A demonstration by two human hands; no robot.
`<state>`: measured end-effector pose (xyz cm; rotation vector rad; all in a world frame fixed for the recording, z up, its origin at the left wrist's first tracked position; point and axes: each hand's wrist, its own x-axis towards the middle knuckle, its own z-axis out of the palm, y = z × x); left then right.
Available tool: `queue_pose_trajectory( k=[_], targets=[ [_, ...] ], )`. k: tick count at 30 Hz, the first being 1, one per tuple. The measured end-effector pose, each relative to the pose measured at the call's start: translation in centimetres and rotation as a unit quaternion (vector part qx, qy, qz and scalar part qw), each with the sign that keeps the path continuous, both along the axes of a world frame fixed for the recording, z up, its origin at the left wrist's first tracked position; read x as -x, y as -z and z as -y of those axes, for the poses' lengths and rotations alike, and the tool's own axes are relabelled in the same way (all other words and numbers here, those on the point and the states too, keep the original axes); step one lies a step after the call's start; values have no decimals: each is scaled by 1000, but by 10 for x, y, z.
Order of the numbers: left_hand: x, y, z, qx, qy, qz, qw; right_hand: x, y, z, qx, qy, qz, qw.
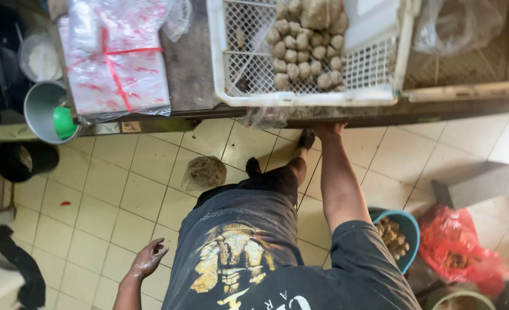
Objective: The person opens a clear plastic bag and places round meatballs one at a time from a white plastic crate into the bag. They continue filling the bag, then gather and twist the bag closed and move the packed bag aside.
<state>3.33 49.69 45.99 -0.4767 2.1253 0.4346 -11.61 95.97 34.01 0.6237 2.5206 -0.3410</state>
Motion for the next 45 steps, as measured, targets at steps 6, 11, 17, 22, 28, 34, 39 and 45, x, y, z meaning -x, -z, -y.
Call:
queue_pose_trajectory(
  k=[6, 11, 17, 22, 28, 34, 39, 45],
  targets=[
    [40, 6, -55, -63, 40, 26, 997, 37, 1, -33, -12, -16, 2, 1000],
    [111, 14, -122, -155, 120, -182, 964, 55, 4, -44, -2, -25, 24, 999],
    [155, 6, -155, -238, -10, -391, 889, 6, 6, -25, -78, -65, -115, 988],
    [203, -4, -120, -196, -80, -551, 807, -49, -16, 2, 237, -63, -300, 922],
    [277, 15, -66, -72, 30, -604, 793, -49, -69, 48, 424, -71, -47, 902],
    [288, 29, -69, 39, 109, -583, 804, 33, -144, 159, 529, -286, -153, 784],
    [288, 16, -57, -14, 93, -525, 846, 154, -162, 264, 558, -132, -285, 768],
    [288, 0, -46, -39, 103, -511, 852, 247, -161, 307, 38, -248, -562, 788]
  ],
)
